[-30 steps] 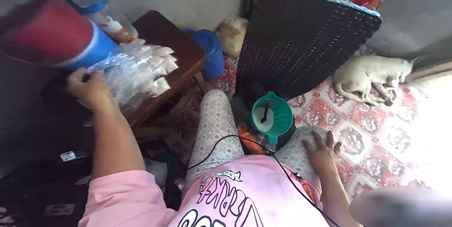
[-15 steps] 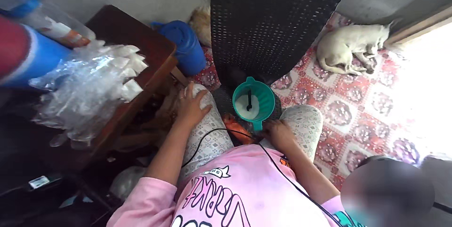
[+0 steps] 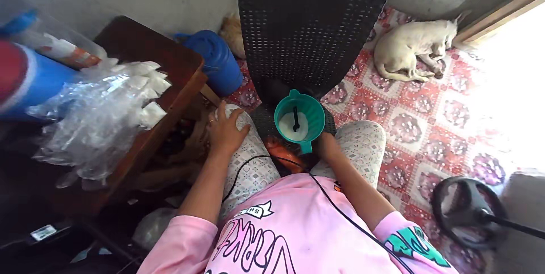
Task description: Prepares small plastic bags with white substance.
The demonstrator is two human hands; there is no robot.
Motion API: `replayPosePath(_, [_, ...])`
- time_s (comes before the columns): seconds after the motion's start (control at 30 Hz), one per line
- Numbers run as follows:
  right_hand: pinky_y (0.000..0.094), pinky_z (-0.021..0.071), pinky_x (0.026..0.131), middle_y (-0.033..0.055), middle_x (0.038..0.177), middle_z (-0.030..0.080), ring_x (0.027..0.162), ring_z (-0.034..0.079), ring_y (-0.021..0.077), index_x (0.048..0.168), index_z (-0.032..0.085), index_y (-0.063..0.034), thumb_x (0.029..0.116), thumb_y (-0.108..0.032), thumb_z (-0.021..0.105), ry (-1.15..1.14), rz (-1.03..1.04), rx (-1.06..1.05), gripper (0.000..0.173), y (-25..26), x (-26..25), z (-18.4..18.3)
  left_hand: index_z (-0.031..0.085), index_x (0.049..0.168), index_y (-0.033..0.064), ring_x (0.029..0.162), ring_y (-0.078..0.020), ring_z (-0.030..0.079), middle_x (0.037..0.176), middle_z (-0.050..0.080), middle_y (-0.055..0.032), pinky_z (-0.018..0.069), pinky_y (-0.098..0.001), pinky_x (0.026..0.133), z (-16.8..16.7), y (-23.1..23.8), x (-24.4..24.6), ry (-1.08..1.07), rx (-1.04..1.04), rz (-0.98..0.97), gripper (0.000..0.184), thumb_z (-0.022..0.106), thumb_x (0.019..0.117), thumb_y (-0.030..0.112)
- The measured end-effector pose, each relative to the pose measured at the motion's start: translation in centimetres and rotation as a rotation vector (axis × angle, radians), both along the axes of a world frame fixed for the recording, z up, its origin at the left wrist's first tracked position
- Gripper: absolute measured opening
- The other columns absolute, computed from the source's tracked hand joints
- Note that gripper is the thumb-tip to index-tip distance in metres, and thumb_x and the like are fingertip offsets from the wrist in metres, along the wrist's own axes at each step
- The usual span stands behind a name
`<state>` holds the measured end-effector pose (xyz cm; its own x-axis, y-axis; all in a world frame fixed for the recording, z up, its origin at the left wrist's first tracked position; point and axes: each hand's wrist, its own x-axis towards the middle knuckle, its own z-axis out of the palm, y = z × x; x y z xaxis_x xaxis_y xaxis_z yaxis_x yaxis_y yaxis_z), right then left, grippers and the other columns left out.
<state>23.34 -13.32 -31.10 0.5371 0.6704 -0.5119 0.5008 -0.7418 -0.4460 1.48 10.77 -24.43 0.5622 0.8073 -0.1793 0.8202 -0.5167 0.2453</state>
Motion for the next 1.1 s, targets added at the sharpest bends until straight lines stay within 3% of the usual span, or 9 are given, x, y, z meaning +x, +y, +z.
replayPosePath(0.13, [0.0546,0.0527,0.095,0.0191,0.107,0.071,0.101,0.068,0.0318,0.11,0.072,0.0,0.0983,-0.016,0.064,0.156,-0.176,0.172,0.021,-1.5,1.6,2.1,0.063,0.135,0.0312,0.143,-0.0507,0.033,0.169,0.023,-0.0097,0.0409,-0.074,0.097,0.2,-0.2,-0.4,-0.033,0.008,0.0,0.051,0.075,0.0897,0.051])
replayPosePath(0.33, [0.0337,0.0585,0.075,0.0092,0.093,0.071,0.08,0.068,0.0153,0.107,0.067,0.0007,0.0959,-0.009,0.069,0.479,-0.547,0.585,0.015,-6.0,1.8,5.4,0.064,0.135,0.0326,0.145,-0.0509,0.03,0.17,0.021,-0.009,0.0372,-0.0752,0.101,-0.1,-0.2,-0.4,-0.078,-0.002,0.009,0.051,0.076,0.0888,0.05])
replayPosePath(0.43, [0.0329,0.0602,0.078,0.0068,0.09,0.071,0.08,0.069,0.015,0.104,0.065,0.0,0.0934,-0.005,0.067,0.582,-0.56,0.768,0.012,-8.2,1.9,8.2,0.065,0.135,0.0324,0.148,-0.0504,0.027,0.17,0.019,-0.0072,0.0353,-0.0761,0.102,0.5,-0.3,-0.3,-0.099,-0.061,0.038,0.051,0.079,0.0876,0.046])
replayPosePath(0.53, [0.0325,0.0605,0.081,0.0057,0.098,0.072,0.083,0.069,0.014,0.108,0.07,-0.0003,0.0954,-0.005,0.064,0.608,-0.435,0.873,0.015,-9.6,1.3,12.0,0.071,0.126,0.0179,0.146,-0.0483,0.033,0.164,0.033,-0.0156,0.0345,-0.0726,0.109,3.5,-0.9,0.0,-0.255,-0.201,0.061,0.04,0.08,0.0888,0.031])
replayPosePath(0.67, [0.0313,0.0612,0.074,0.0048,0.105,0.069,0.082,0.068,0.0132,0.106,0.074,-0.0039,0.0969,-0.012,0.065,0.604,-0.131,0.933,0.015,-9.5,-0.6,16.4,0.068,0.129,0.0097,0.138,-0.0294,0.05,0.148,0.054,-0.0134,0.0464,-0.0546,0.108,10.9,-5.8,2.1,-0.635,-0.403,-0.36,0.046,0.076,0.0897,0.031])
replayPosePath(0.8, [0.0303,0.061,0.08,0.0043,0.103,0.072,0.089,0.07,0.0115,0.105,0.071,-0.0026,0.0963,-0.014,0.071,0.628,0.129,1.022,0.015,-8.0,-2.6,20.9,0.058,0.146,0.0165,0.147,-0.0217,0.04,0.154,0.051,-0.0007,0.0336,-0.0495,0.122,17.0,-11.7,4.6,-0.728,-0.58,-0.913,0.067,0.078,0.0873,0.043])
replayPosePath(0.87, [0.0227,0.0582,0.074,-0.0028,0.091,0.073,0.082,0.068,0.003,0.1,0.072,-0.0054,0.0941,-0.015,0.073,0.563,0.168,1.046,0.012,-7.8,-3.3,23.1,0.065,0.131,0.0082,0.143,-0.0225,0.045,0.142,0.06,-0.0053,0.0345,-0.0466,0.122,18.5,-12.8,5.1,-0.751,-0.638,-0.992,0.053,0.08,0.0879,0.035])
replayPosePath(0.97, [0.019,0.0521,0.065,-0.0044,0.083,0.069,0.072,0.062,0.0008,0.096,0.069,-0.0074,0.0932,-0.019,0.075,0.527,0.187,1.072,0.014,-8.1,-3.2,24.9,0.064,0.088,0.0036,0.13,-0.0202,0.056,0.119,0.068,-0.0082,0.0436,-0.0413,0.113,20.1,-12.8,4.7,-0.769,-0.644,-0.968,0.023,0.075,0.0928,0.023])
replayPosePath(1.1, [0.0309,0.0603,0.078,0.0047,0.096,0.074,0.088,0.071,0.0135,0.099,0.066,-0.0085,0.0891,-0.015,0.079,0.73,0.135,1.265,0.017,-8.9,-2.7,25.6,0.064,0.09,0.0029,0.11,-0.018,0.066,0.107,0.07,-0.0075,0.0545,-0.0381,0.1,20.8,-12.1,3.4,-0.951,-0.755,-0.857,0.014,0.072,0.0935,0.013])
